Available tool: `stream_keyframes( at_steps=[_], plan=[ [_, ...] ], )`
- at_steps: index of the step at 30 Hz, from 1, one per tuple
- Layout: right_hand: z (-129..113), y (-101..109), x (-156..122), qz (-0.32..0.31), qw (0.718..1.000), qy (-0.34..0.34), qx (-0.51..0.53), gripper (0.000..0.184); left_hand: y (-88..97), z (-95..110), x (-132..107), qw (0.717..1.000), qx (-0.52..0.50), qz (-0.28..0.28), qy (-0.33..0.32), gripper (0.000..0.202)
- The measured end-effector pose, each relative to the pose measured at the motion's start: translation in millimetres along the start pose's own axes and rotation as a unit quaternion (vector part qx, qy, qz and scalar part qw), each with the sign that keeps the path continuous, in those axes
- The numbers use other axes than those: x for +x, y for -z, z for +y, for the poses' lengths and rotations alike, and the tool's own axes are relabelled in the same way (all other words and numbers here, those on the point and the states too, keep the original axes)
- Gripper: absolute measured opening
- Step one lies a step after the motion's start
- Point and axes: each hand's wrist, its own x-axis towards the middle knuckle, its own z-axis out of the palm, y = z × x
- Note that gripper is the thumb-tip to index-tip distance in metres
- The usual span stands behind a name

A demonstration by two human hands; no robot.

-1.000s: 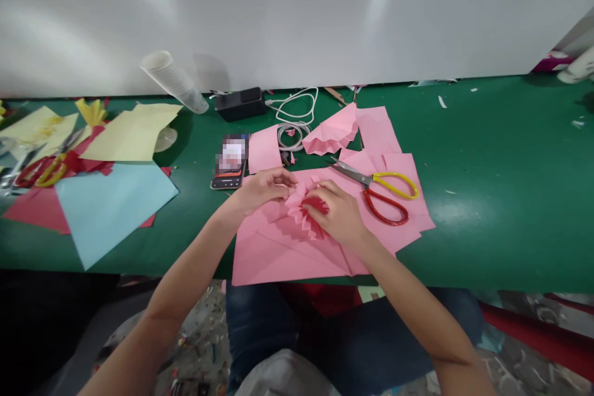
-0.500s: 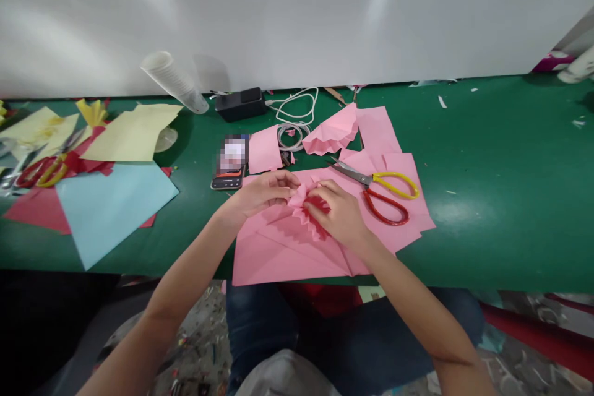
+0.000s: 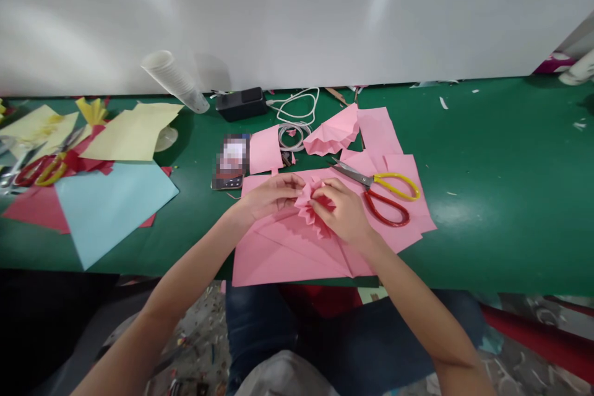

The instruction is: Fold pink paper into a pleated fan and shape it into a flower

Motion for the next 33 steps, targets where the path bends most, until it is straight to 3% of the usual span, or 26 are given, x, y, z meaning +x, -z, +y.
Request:
stream_keyframes(
  at_steps=[11, 15, 21, 24, 29, 33],
  plan=[
    [1.4, 1.0, 2.5, -0.002, 0.997, -0.036, 0.068, 0.016, -2.4, -4.5, 0.3, 1.0, -0.007, -0.029, -0.002, 0.029],
    [1.0, 2.0, 4.0, -0.004, 0.994, -0.055, 0.09, 0.014, -5.4, -4.5, -3.1, 0.996, 0.072, -0.033, -0.052, 0.023],
    [-2.8, 5.2, 6.4, -0.001, 0.988, -0.092, 0.125, 0.011, -14.0, -6.2, -8.4, 0.953, 0.243, 0.021, -0.178, 0.022],
    [-3.1, 6.1, 6.8, -0.009, 0.985, -0.108, 0.134, 0.011, -15.2, -7.6, -10.0, 0.925, 0.296, 0.009, -0.238, 0.016],
    [-2.0, 6.2, 6.7, -0.006, 0.983, -0.119, 0.142, 0.013, -13.3, -7.0, -11.8, 0.878, 0.402, -0.008, -0.259, 0.016],
    [-2.0, 6.2, 6.8, -0.009, 0.979, -0.139, 0.151, 0.013, -11.5, -7.9, -9.0, 0.892, 0.378, -0.017, -0.248, 0.016]
  ],
)
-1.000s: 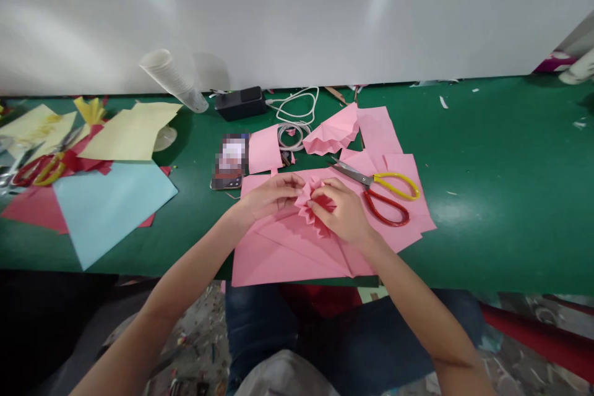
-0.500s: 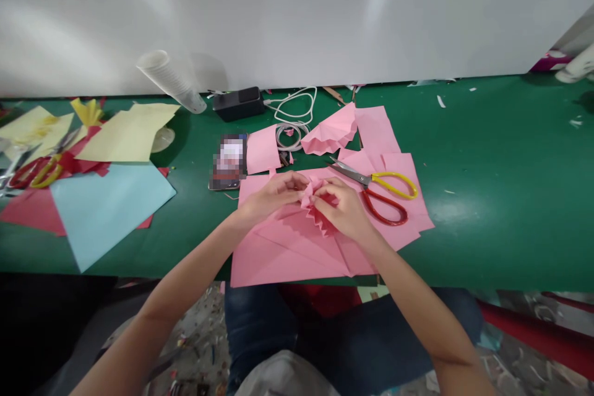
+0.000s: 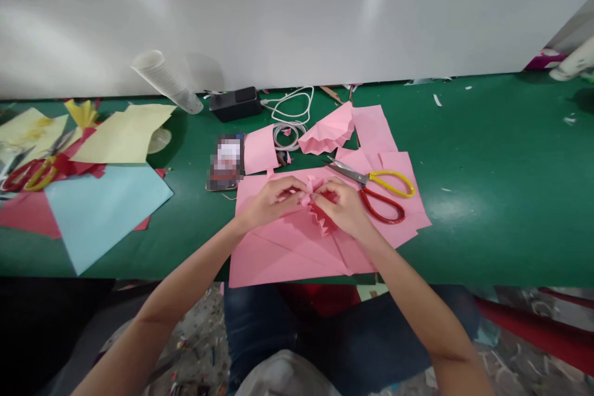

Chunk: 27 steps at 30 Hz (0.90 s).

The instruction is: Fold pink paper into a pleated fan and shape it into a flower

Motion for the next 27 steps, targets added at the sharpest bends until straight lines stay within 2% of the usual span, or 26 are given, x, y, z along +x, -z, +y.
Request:
stream_keyframes(
  at_steps=[6, 13, 19, 27],
  plan=[
    [0.6, 0.0, 0.0, 0.009, 1.0, -0.012, 0.007, 0.011, 0.0, -2.2, 4.3, 0.996, -0.07, 0.025, 0.055, 0.01],
    [1.3, 0.1, -0.1, -0.002, 1.0, -0.013, 0.019, 0.012, -0.5, 2.0, 4.3, 0.975, -0.17, -0.022, 0.138, 0.017],
    [0.5, 0.1, -0.6, -0.001, 1.0, -0.01, 0.017, 0.012, -0.5, -4.4, 3.6, 0.943, -0.27, -0.064, 0.186, 0.02],
    [2.0, 0.4, -0.6, -0.001, 1.0, -0.002, 0.017, 0.011, 0.8, -7.2, 3.3, 0.922, -0.313, -0.05, 0.223, 0.019]
  ],
)
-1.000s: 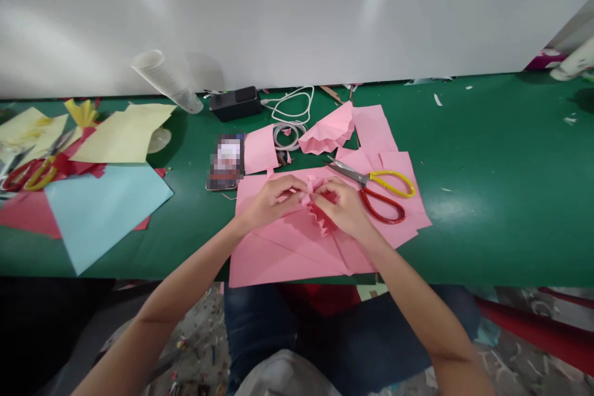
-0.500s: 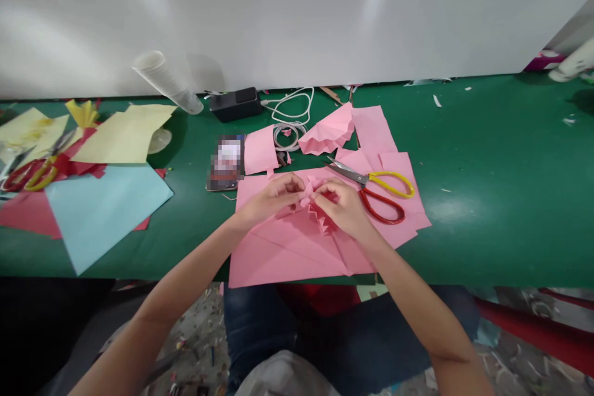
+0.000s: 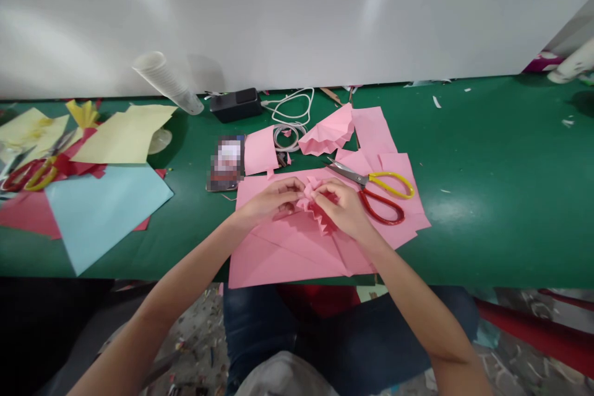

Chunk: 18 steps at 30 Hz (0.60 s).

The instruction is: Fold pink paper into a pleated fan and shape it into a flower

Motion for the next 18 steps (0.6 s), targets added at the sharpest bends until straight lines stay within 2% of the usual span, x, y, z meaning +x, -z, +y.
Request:
stream_keyframes(
  at_steps=[10, 18],
  plan=[
    [1.0, -0.4, 0.0, 0.0, 0.999, 0.025, -0.031, 0.005, 1.1, -1.6, 2.8, 0.999, -0.009, 0.04, -0.007, 0.014],
    [-0.5, -1.8, -1.8, -0.002, 0.997, 0.041, -0.058, 0.001, 0.5, -0.1, 0.4, 1.0, -0.004, 0.015, 0.023, 0.013]
  ],
)
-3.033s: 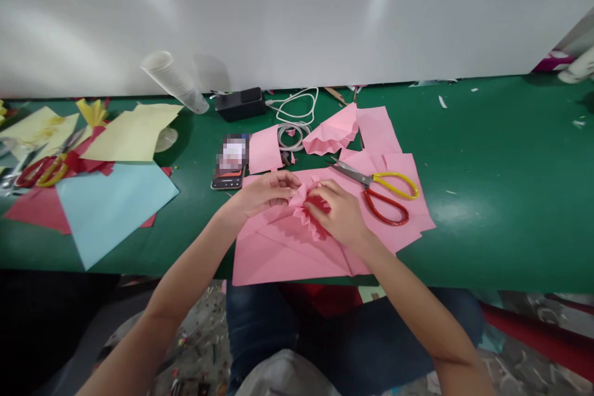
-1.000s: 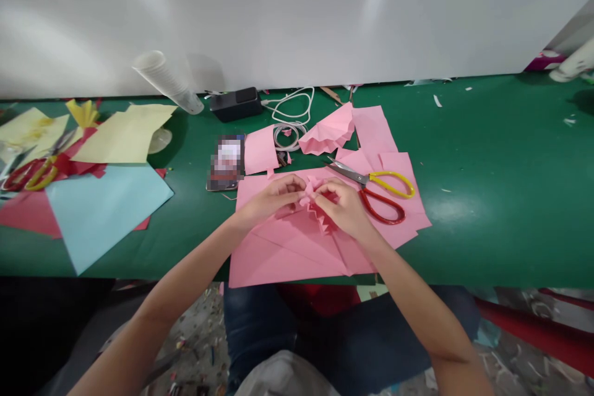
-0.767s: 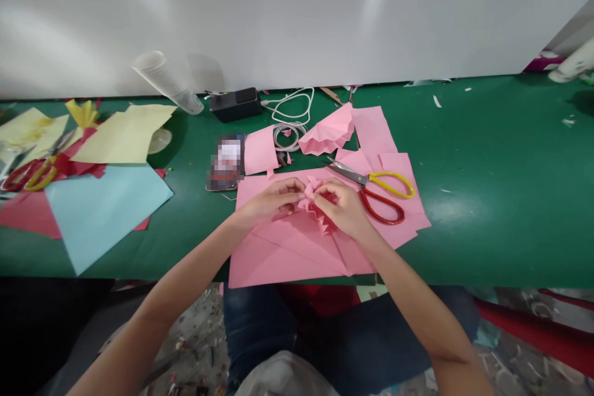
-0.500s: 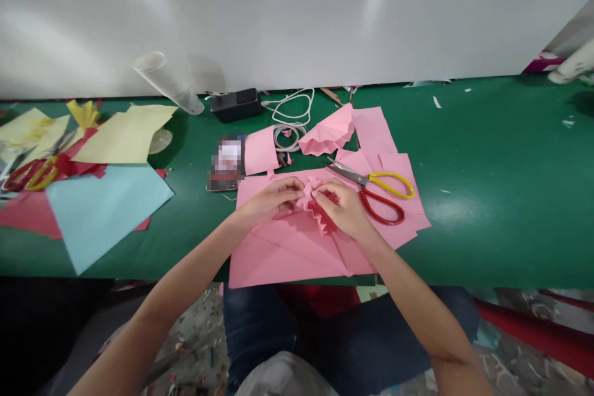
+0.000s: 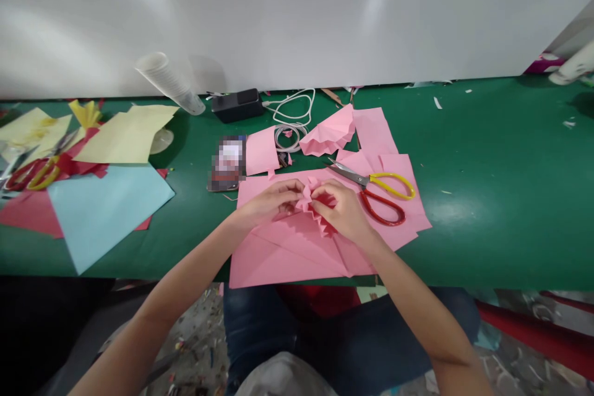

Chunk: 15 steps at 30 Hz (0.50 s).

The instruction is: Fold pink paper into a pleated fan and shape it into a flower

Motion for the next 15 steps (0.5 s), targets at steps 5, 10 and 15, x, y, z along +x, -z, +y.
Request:
stream_keyframes(
  at_steps=[5, 10, 15],
  plan=[
    [0.9, 0.0, -1.3, -0.001, 1.0, 0.019, -0.005, 0.003, 0.6, -1.0, 1.1, 1.0, -0.021, -0.012, 0.002, 0.015],
    [2.9, -0.1, -1.5, -0.003, 0.999, 0.034, -0.015, 0.004, 2.5, -2.9, 2.8, 0.998, -0.052, -0.022, 0.008, 0.018],
    [3.1, 0.1, -1.7, 0.003, 0.999, 0.041, -0.019, 0.004, 3.4, -3.1, 3.3, 0.997, -0.073, -0.037, 0.0, 0.021]
  ],
)
